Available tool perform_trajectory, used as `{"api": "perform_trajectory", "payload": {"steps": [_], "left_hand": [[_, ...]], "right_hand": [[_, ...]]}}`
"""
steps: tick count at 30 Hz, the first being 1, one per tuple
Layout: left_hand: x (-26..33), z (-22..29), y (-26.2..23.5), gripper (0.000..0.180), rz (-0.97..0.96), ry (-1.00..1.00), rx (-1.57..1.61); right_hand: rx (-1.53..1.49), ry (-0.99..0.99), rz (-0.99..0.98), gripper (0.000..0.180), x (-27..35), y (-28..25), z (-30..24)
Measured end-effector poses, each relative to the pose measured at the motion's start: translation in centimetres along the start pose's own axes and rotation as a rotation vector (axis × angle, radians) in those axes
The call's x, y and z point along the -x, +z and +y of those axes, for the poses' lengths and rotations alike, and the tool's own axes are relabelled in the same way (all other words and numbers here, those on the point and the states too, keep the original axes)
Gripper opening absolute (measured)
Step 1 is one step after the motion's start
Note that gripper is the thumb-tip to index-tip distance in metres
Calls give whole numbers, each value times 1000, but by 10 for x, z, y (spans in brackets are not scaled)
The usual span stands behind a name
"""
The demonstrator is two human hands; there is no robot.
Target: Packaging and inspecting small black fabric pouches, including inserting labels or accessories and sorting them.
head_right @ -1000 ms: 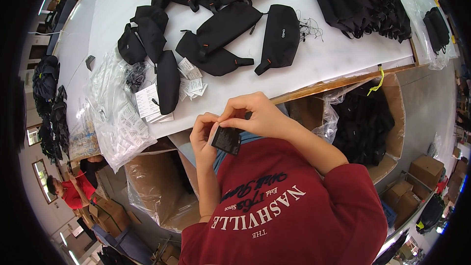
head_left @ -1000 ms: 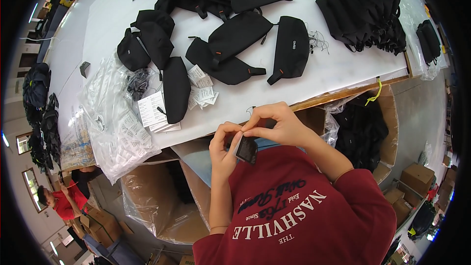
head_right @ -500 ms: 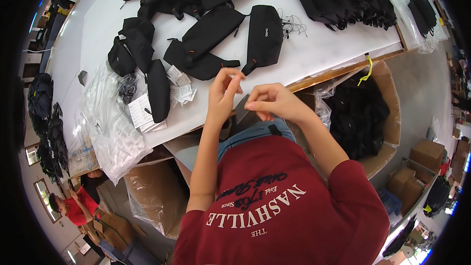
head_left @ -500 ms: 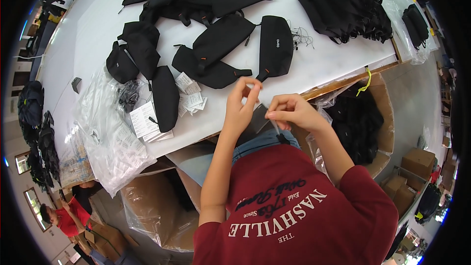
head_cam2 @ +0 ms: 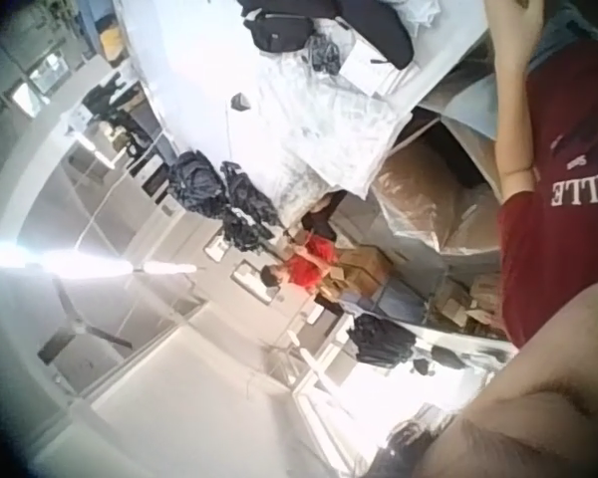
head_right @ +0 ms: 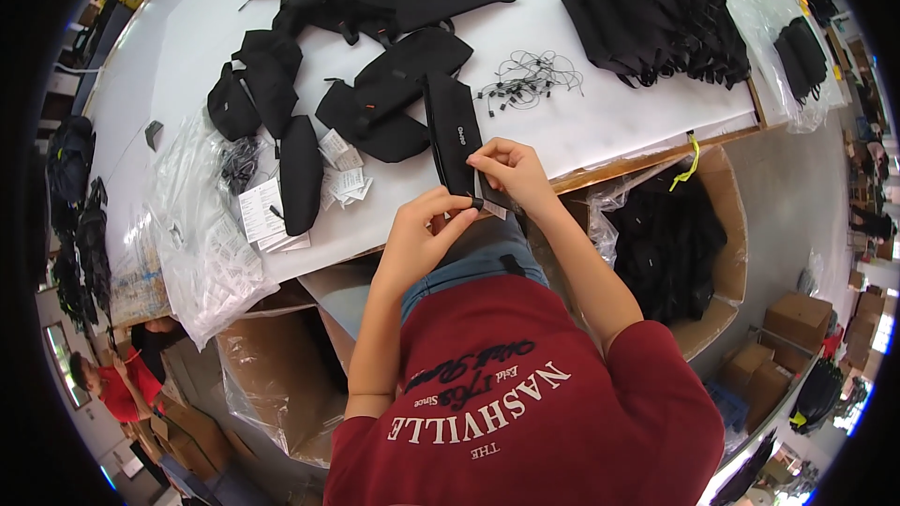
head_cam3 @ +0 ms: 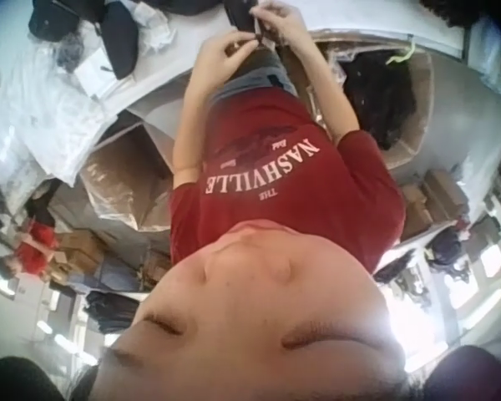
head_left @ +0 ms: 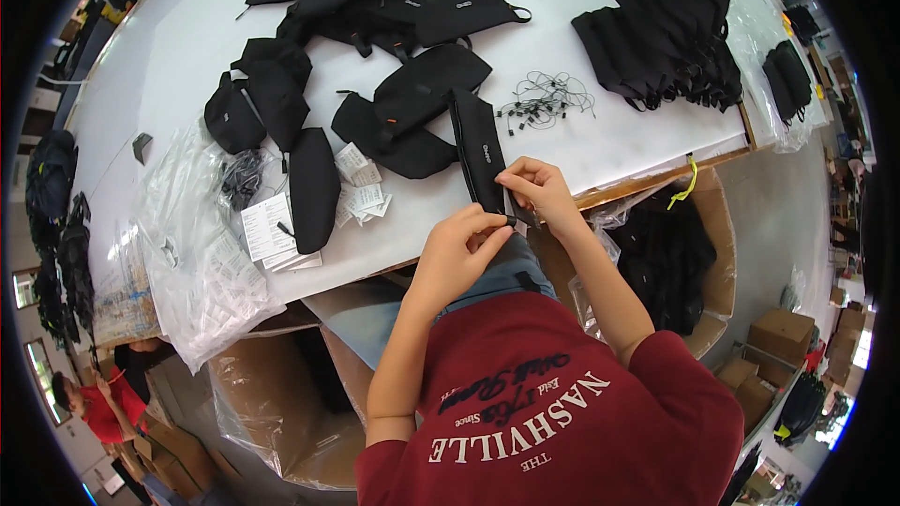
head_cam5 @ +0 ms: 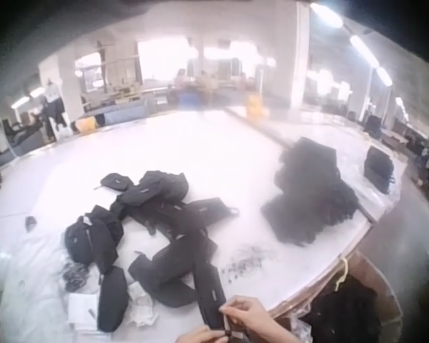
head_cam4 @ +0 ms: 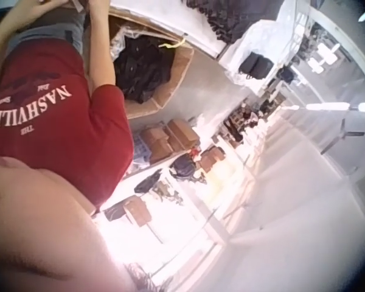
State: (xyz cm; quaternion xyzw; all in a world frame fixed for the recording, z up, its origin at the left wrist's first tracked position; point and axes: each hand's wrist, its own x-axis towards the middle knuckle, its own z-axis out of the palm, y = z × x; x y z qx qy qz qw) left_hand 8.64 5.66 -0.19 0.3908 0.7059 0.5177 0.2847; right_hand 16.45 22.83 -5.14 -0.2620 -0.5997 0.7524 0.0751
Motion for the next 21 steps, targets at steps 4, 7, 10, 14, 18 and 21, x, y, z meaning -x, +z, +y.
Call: {"api": "perform_trajectory", "payload": {"steps": [4,7,10,14,18,21], "left_hand": [[19,-21,-3,18,111,-125,188],[23,-28,-14,26,279,-248,667],[21,-23,-22,29,420,-242,677],[15,-8,-22,20,419,-200,625],[26,-8,-23,15,417,-244,469],[32,-4,-28,16,418,-229,397]], "right_hand": [[119,-121,-24,12,-4,21,-19],[356,-210,-12,12,15,27,-48],[617,-267,-37,11,40,34,-70],[750,-309,-57,10,52,48,-66],[757,-385,43,7,51,62,-54],[814,-648,-52,7,48,70,-48]]}}
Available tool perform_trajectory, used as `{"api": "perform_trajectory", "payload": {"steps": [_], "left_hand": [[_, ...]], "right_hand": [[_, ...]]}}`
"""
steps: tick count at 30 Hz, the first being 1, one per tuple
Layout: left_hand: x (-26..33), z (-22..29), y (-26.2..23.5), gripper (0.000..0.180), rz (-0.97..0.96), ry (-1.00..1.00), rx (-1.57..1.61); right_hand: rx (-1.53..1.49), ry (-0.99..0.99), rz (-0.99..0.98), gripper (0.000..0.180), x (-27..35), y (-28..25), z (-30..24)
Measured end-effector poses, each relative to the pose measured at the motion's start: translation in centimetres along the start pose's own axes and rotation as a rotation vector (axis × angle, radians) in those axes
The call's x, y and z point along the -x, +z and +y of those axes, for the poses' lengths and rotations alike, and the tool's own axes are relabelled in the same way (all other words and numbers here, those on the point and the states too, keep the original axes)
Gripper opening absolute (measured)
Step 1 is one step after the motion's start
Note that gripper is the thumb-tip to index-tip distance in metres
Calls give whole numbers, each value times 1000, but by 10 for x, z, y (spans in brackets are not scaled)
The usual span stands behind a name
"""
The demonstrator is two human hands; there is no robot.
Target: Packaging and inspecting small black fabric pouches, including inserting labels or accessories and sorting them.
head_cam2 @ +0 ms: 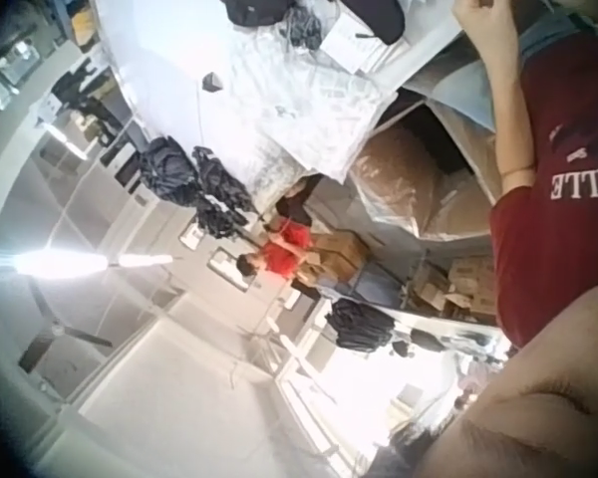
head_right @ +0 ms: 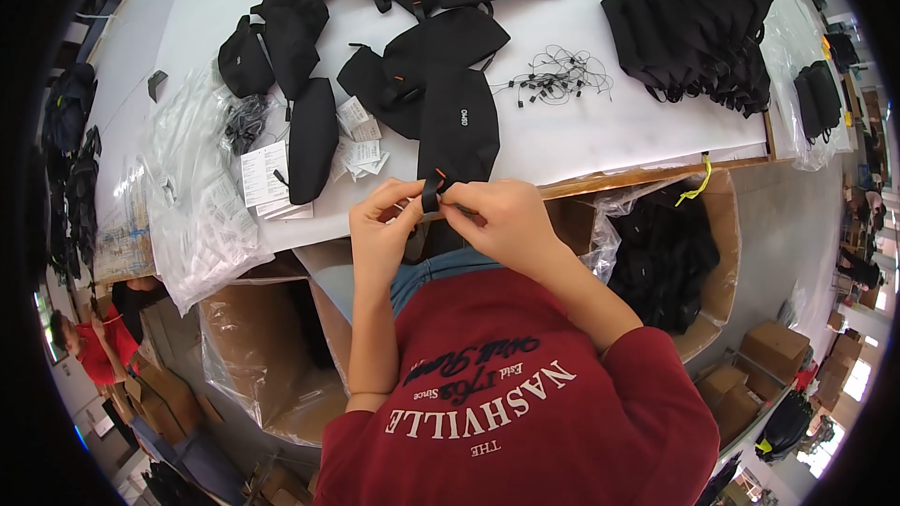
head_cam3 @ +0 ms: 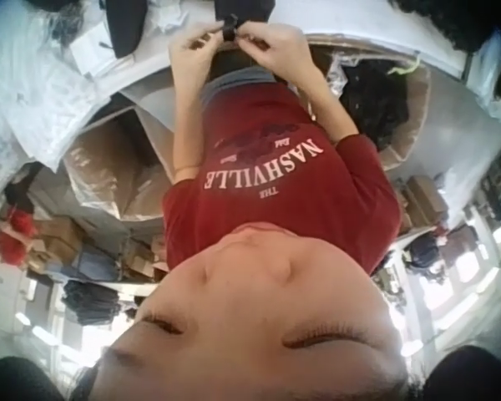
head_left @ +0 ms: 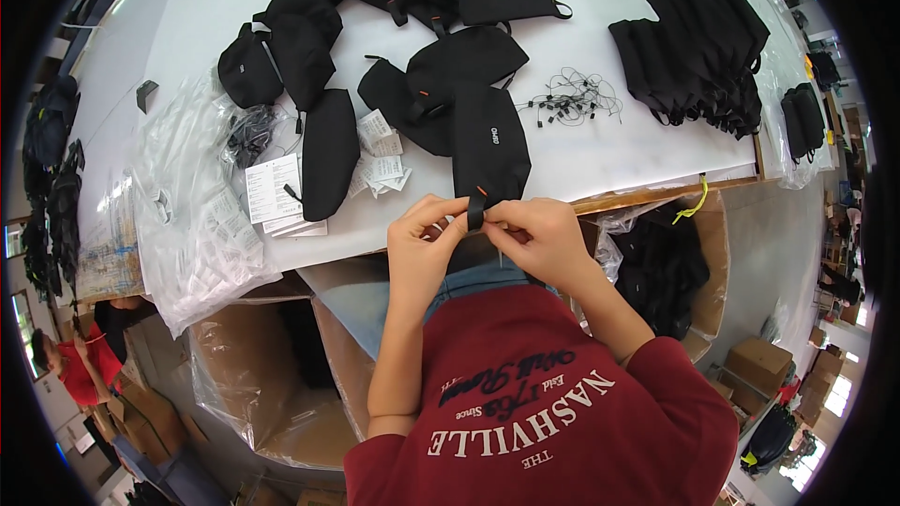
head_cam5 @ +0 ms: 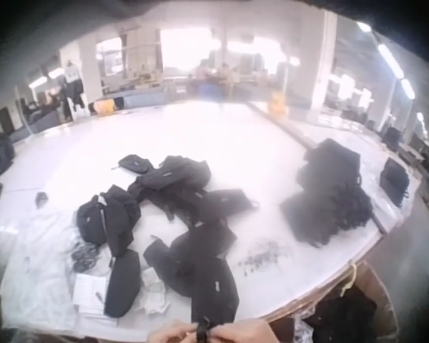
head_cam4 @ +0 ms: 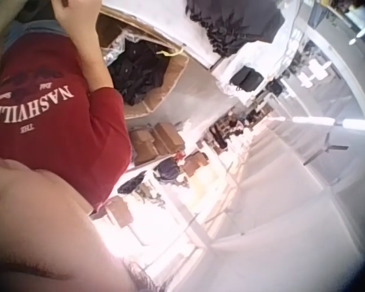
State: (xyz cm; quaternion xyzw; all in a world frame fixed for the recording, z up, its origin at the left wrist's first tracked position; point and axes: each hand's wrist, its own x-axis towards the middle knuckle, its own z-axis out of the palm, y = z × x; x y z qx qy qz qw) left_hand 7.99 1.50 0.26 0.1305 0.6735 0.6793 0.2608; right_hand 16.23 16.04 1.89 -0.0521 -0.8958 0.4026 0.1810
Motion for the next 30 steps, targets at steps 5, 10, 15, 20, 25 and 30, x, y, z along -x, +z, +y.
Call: {"api": "perform_trajectory", "payload": {"steps": [5,10,15,20,25,30], "left_hand": [[5,12,-4,8,27,129,-208],[4,4,-3,8,82,187,-130],[3,6,-10,10,78,119,-135],[7,5,-13,11,39,47,-167],[10,0,-6,10,139,200,-188],[12,7,-8,6,345,234,105]], "right_hand": [[6,16,-100,8,-2,1,-1],[-172,194,-48,7,-4,6,-8],[-127,101,22,6,-3,13,-4],[-32,7,0,6,-2,15,2],[-36,-46,12,5,-1,17,4],[-845,430,-79,9,-5,3,8]]}}
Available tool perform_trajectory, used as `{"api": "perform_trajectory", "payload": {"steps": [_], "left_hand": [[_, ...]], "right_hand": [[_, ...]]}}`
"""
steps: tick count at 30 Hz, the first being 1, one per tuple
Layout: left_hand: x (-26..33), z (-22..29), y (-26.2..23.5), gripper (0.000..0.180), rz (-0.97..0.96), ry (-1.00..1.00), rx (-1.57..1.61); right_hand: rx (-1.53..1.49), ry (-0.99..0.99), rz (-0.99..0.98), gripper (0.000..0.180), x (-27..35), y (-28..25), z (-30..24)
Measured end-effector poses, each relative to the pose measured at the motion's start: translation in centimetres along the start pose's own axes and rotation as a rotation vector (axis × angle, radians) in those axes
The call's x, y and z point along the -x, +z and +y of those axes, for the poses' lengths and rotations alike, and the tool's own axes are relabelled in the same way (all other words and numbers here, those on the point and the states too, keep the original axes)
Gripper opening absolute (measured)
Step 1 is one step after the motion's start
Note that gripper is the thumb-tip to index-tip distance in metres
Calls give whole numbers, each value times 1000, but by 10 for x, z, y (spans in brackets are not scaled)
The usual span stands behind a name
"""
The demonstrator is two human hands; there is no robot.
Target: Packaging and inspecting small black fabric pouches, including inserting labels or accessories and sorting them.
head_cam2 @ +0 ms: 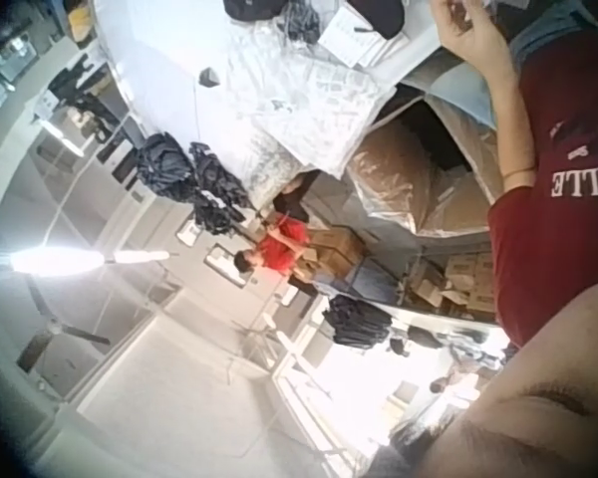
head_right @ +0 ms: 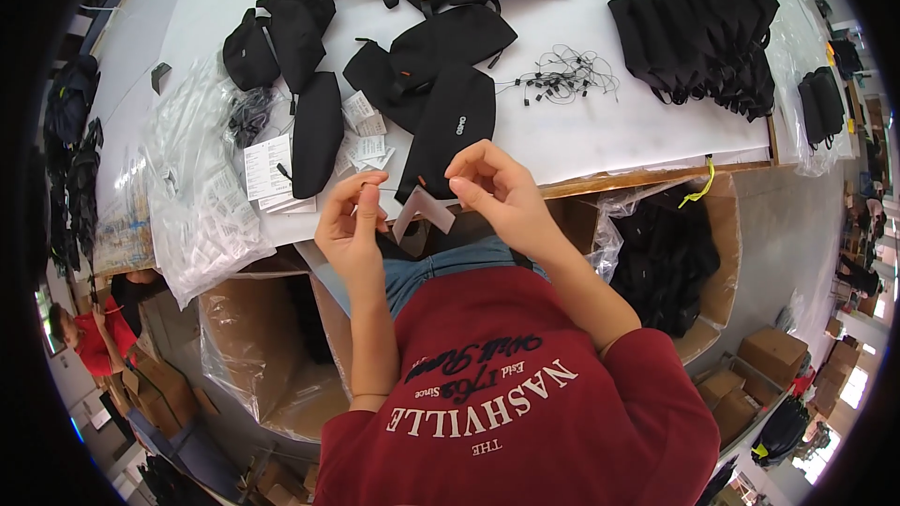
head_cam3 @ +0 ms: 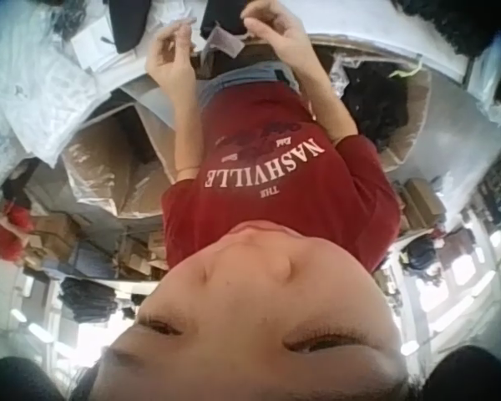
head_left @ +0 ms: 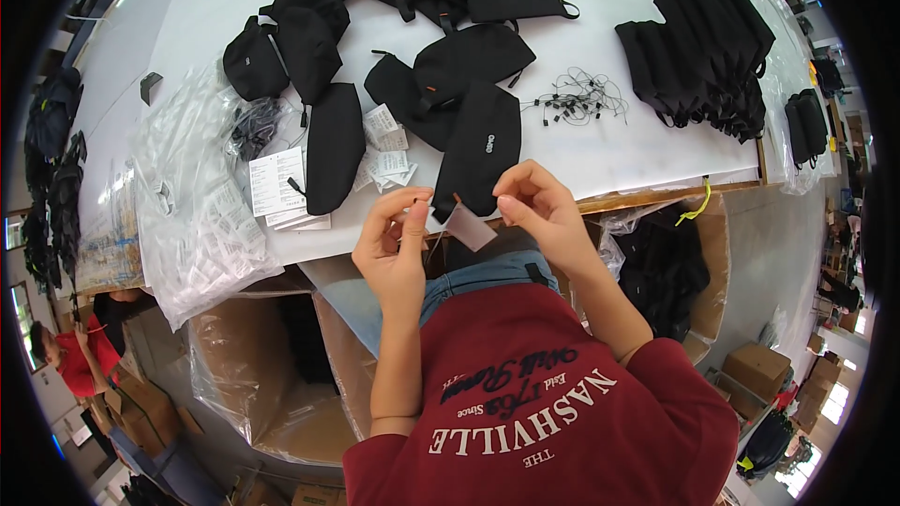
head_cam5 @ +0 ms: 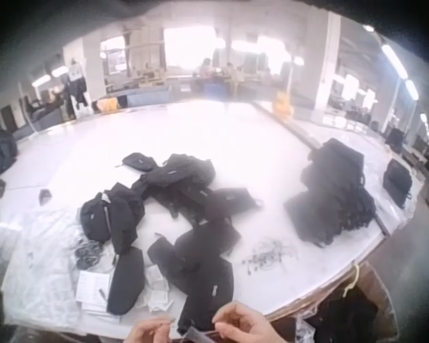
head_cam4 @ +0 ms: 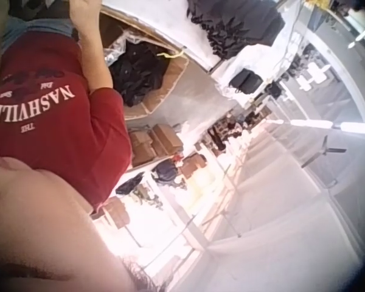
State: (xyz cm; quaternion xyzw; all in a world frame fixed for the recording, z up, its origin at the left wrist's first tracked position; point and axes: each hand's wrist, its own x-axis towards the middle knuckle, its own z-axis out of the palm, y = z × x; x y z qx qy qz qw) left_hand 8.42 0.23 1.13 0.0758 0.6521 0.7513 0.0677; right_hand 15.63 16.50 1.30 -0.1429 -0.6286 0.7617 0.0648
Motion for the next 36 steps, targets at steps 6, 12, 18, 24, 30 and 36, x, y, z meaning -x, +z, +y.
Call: {"api": "perform_trajectory", "payload": {"steps": [6,12,18,24,30,36], "left_hand": [[4,0,0,10,-148,-112,288],[11,7,6,8,-265,-28,12],[15,7,10,6,-350,86,-156],[13,4,9,7,-334,159,-226],[13,3,9,7,-342,100,-203],[10,-1,8,11,-340,170,-282]], "right_hand": [[-199,-5,-66,11,-2,-8,-10],[-246,70,-27,11,-3,0,-10],[-297,77,4,10,-1,13,-9],[-173,24,-36,10,1,14,-6],[-236,25,-5,12,0,17,-5],[151,-119,17,14,4,9,-6]]}}
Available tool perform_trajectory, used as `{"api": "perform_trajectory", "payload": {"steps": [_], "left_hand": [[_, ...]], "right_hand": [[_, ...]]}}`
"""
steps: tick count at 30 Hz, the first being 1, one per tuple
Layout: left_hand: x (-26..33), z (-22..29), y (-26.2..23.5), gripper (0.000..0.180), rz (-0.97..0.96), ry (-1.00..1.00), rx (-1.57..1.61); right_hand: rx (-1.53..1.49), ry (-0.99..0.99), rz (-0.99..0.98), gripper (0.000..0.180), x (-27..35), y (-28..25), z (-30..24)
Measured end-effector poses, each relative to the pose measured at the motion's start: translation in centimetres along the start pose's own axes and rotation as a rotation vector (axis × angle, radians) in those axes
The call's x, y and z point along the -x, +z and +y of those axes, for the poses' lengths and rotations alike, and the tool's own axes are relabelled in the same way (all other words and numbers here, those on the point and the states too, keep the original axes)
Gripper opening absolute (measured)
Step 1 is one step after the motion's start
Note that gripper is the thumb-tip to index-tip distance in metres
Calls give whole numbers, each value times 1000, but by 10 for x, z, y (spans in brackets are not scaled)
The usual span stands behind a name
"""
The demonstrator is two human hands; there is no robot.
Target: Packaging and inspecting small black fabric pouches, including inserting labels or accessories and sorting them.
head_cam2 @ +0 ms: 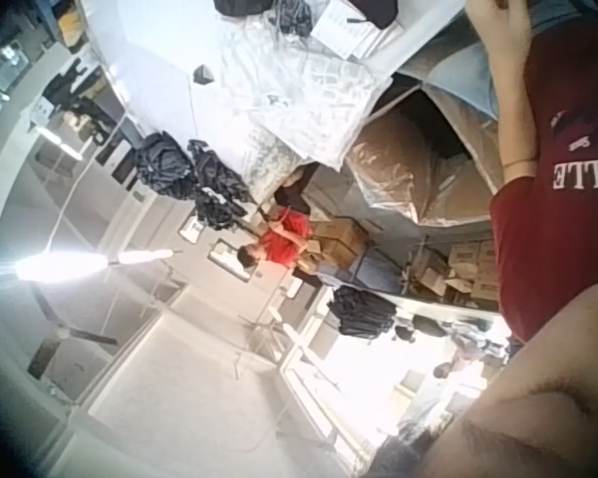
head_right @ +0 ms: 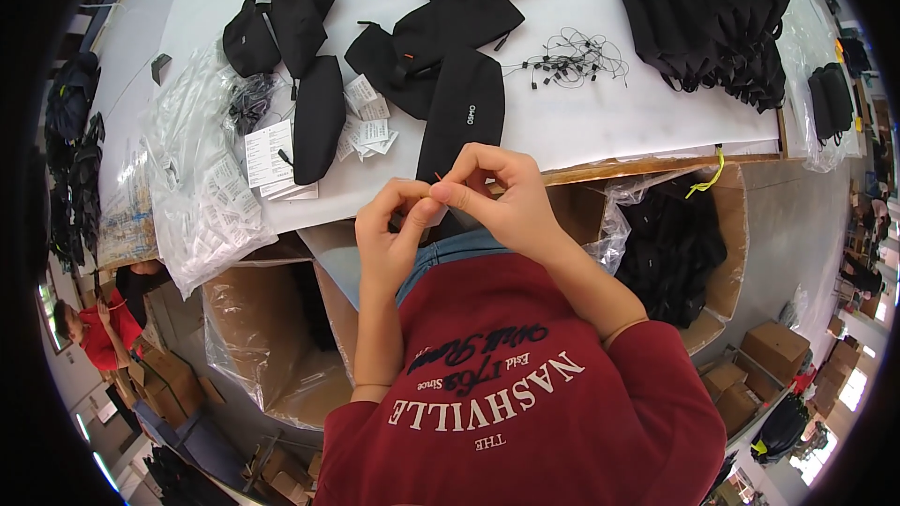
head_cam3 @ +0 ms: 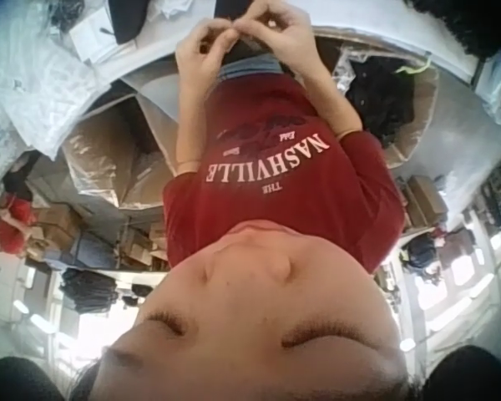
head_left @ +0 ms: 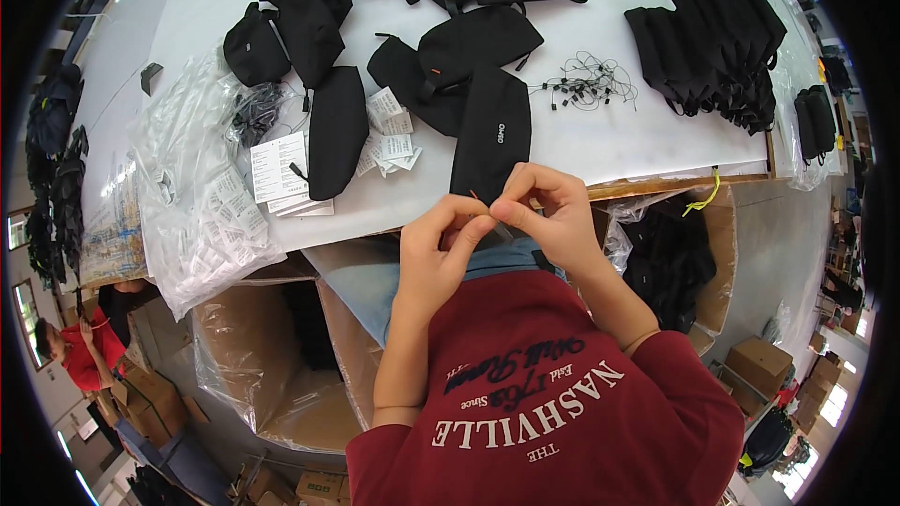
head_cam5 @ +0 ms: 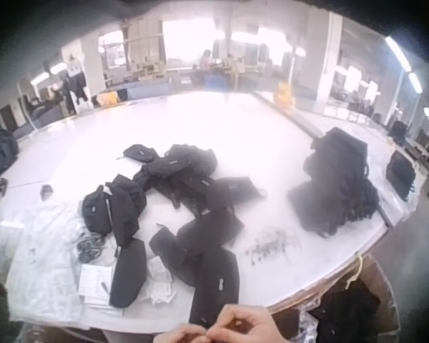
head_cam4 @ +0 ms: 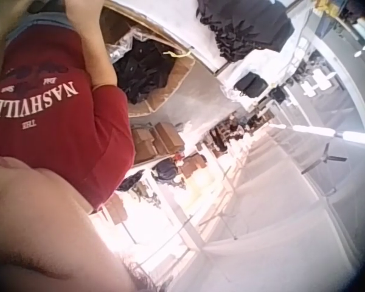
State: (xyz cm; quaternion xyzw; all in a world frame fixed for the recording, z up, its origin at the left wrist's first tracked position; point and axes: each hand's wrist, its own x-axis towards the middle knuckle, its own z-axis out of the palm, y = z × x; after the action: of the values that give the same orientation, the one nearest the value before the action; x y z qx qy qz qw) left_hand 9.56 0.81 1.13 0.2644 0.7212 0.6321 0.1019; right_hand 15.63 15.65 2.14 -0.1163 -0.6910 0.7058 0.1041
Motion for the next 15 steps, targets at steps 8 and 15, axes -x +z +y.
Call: {"api": "perform_trajectory", "payload": {"steps": [8,15], "left_hand": [[6,-22,-4,20,-173,-184,490],[3,-12,0,15,-114,-137,369]], "right_hand": [[-124,-21,-141,15,6,2,-2],[-361,136,-163,18,1,-3,0]]}}
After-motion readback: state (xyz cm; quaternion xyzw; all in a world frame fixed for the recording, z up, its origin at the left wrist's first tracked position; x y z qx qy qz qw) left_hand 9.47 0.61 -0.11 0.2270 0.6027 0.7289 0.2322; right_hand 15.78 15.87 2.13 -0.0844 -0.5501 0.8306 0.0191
